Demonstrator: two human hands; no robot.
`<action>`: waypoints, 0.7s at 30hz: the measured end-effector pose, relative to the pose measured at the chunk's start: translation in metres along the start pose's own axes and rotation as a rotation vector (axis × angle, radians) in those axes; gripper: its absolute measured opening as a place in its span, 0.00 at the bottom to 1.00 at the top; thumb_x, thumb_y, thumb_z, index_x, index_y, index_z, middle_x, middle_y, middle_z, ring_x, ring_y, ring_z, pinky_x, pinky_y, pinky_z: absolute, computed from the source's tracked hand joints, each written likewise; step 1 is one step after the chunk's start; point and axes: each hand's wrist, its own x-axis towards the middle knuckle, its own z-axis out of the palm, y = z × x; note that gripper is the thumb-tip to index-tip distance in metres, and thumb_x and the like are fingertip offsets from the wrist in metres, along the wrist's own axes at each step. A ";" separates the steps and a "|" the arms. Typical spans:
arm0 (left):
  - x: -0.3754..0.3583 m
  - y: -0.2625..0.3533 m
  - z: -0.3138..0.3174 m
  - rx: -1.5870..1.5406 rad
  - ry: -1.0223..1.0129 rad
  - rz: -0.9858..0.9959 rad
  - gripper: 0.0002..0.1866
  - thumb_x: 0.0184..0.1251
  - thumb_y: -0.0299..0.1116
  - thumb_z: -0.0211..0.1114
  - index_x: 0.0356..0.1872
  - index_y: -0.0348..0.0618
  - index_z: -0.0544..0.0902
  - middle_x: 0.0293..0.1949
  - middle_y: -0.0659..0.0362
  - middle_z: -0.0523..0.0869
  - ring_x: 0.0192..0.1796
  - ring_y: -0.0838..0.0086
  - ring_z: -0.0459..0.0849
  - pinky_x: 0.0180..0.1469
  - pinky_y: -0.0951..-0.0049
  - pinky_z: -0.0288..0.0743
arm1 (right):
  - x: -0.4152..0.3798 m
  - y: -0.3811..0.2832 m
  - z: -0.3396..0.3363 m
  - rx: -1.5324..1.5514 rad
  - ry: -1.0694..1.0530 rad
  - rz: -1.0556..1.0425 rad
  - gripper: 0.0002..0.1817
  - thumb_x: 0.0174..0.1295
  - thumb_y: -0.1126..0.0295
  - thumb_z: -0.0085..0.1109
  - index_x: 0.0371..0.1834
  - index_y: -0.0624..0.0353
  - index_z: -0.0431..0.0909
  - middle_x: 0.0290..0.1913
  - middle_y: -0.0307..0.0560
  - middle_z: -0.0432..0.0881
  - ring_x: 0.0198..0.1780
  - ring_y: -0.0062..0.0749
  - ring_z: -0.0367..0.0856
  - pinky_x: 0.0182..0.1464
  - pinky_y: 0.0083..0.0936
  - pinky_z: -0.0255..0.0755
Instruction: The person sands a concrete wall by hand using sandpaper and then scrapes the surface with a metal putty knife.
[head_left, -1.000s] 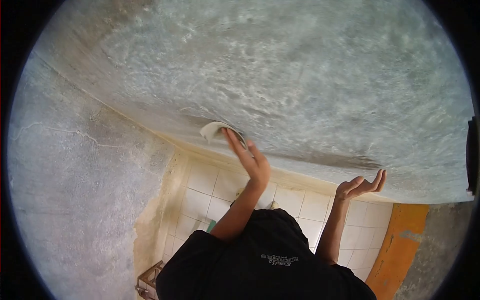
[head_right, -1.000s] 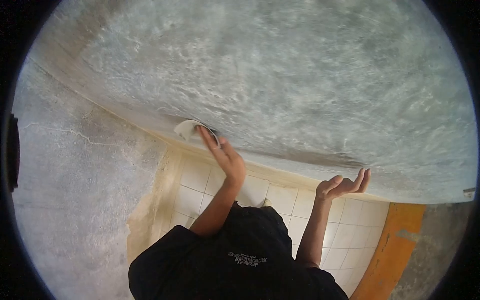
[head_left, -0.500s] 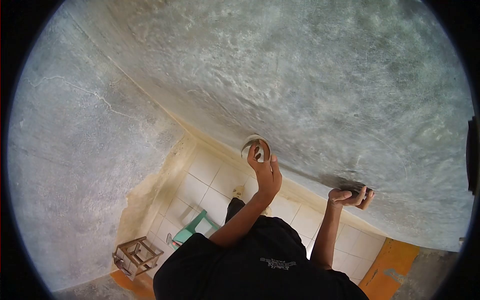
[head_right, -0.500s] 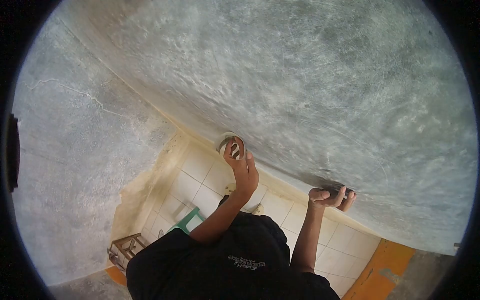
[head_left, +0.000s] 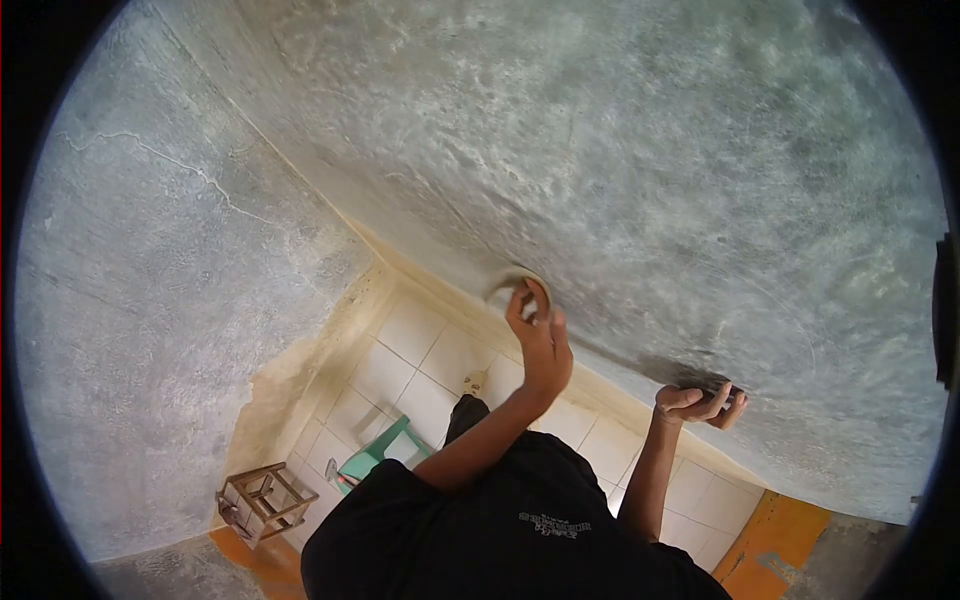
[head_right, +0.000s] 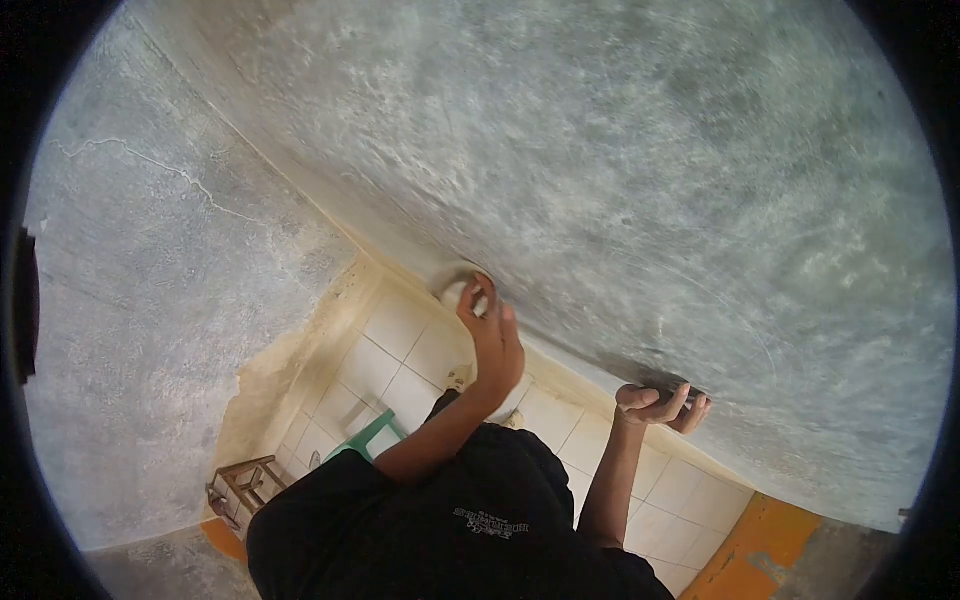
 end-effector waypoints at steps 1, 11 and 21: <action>-0.006 -0.002 0.000 -0.005 -0.035 0.008 0.28 0.76 0.34 0.45 0.70 0.26 0.55 0.66 0.39 0.51 0.64 0.52 0.58 0.62 0.57 0.59 | 0.000 0.000 0.000 -0.003 0.000 0.001 0.23 0.66 0.66 0.34 0.59 0.71 0.64 0.64 0.62 0.54 0.70 0.49 0.50 0.70 0.53 0.48; 0.023 -0.018 -0.017 0.116 0.039 0.034 0.27 0.76 0.35 0.44 0.69 0.27 0.57 0.60 0.38 0.58 0.56 0.56 0.61 0.61 0.57 0.57 | 0.001 -0.004 -0.002 -0.016 -0.039 0.044 0.21 0.69 0.67 0.35 0.61 0.67 0.62 0.66 0.60 0.51 0.70 0.49 0.49 0.69 0.51 0.48; -0.016 -0.013 0.006 -0.093 -0.123 -0.089 0.30 0.75 0.34 0.45 0.71 0.28 0.51 0.53 0.39 0.61 0.54 0.57 0.62 0.61 0.62 0.57 | 0.015 -0.022 0.002 0.035 -0.002 0.144 0.22 0.71 0.65 0.35 0.63 0.67 0.60 0.66 0.59 0.51 0.69 0.46 0.50 0.67 0.49 0.50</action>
